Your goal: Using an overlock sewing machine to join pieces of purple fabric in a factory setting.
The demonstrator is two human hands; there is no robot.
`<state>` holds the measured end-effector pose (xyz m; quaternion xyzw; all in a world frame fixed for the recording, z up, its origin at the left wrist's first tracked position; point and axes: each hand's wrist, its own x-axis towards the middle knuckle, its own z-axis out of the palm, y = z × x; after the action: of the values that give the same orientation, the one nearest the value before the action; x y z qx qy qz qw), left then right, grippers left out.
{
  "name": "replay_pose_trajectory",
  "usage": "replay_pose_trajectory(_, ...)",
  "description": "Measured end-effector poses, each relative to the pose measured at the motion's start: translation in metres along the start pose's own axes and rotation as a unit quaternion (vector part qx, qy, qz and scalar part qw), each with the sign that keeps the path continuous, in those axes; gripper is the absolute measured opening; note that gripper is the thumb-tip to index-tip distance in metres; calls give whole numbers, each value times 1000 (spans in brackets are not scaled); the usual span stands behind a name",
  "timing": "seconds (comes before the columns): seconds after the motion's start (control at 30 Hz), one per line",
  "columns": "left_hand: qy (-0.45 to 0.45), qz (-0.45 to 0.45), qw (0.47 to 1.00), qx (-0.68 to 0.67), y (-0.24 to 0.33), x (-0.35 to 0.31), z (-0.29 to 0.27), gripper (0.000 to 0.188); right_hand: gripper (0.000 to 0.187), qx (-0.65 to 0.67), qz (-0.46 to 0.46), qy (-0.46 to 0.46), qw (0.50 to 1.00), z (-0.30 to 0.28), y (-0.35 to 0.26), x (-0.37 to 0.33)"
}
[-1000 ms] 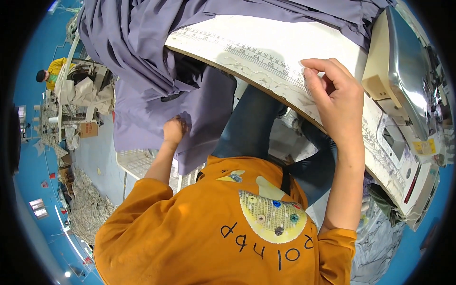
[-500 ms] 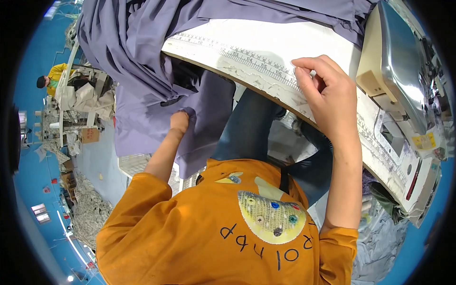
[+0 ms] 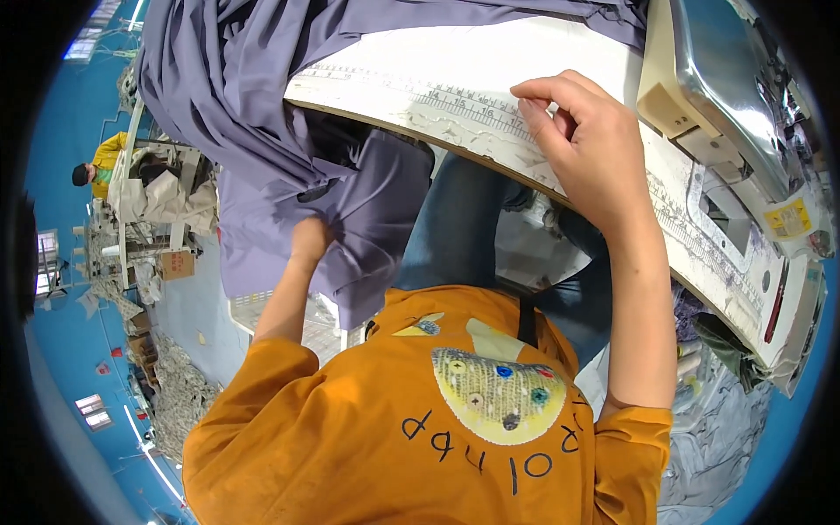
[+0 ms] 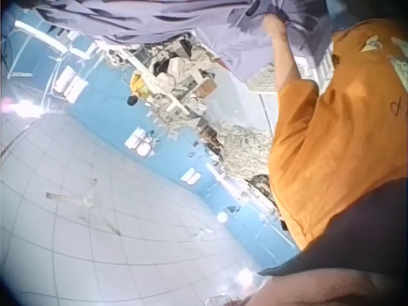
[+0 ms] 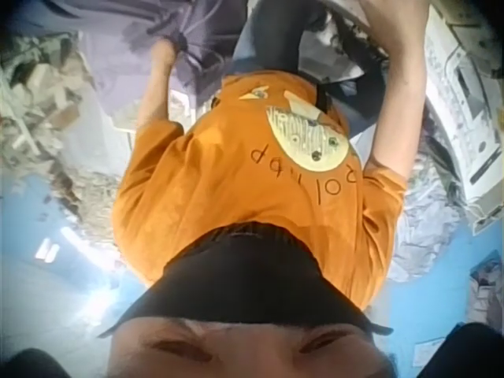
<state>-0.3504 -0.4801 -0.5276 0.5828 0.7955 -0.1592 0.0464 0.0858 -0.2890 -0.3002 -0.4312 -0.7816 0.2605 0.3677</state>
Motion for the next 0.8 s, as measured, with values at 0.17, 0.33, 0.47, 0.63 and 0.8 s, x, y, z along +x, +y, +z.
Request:
replay_pose_trajectory(0.17, -46, -256, 954, -147, -135, -95, 57, 36, 11, 10, -13, -5, 1000, 0, -4, 0)
replay_pose_trajectory(0.33, -92, -485, 869, -43, -236, -215, 112, 46, 10, 28, -24, -2, 999, 2, -3, 3)
replay_pose_trajectory(0.47, 195, -321, 920, -116, -154, -133, 114, 49, 11, -5, -5, -3, 1000, 4, -6, 0)
replay_pose_trajectory(0.63, 153, 20, 949, -276, -27, -16, 39, 84, 12, -27, 12, -1, 1000, 3, -3, -1)
replay_pose_trajectory(0.8, -198, -115, 957, -175, -26, 29, 19, 72, 12, 8, 1, 4, 1000, 4, 2, 0)
